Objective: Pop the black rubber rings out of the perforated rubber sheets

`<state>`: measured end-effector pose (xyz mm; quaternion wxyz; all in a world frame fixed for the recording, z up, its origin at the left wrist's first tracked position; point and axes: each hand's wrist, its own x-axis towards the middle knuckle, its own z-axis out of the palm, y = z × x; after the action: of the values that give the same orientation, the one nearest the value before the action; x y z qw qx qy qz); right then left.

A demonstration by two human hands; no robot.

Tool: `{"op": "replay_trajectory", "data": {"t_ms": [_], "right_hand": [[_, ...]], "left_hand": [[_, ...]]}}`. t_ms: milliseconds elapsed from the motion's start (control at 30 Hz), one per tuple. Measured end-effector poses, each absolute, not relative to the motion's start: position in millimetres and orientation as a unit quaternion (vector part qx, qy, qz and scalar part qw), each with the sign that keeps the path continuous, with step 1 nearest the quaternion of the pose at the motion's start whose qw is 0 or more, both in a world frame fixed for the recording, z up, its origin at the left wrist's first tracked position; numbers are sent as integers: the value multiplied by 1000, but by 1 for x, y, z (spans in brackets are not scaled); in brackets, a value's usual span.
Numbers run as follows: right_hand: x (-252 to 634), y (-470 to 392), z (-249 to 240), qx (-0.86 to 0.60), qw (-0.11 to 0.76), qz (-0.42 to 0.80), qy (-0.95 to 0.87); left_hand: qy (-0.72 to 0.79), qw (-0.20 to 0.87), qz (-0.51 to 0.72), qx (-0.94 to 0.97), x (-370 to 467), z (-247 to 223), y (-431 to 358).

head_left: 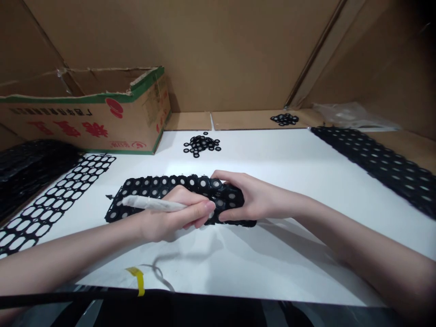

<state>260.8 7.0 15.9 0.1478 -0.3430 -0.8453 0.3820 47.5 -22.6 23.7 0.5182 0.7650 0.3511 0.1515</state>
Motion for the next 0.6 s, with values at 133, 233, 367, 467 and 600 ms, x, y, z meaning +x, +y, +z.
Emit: {"op": "replay_trajectory", "data": {"t_ms": [133, 233, 367, 467, 600], "right_hand": [[261, 7, 15, -343, 147, 375, -848], [262, 8, 13, -343, 154, 379, -845], [263, 9, 13, -336, 155, 383, -846], [264, 10, 16, -331, 144, 387, -848], [265, 11, 18, -330, 131, 391, -849]], "left_hand": [[356, 524, 144, 760, 48, 24, -23], [356, 526, 139, 760, 49, 24, -23], [358, 534, 155, 750, 48, 21, -23], [351, 538, 170, 747, 46, 17, -23], [340, 536, 175, 752, 45, 14, -23]]}}
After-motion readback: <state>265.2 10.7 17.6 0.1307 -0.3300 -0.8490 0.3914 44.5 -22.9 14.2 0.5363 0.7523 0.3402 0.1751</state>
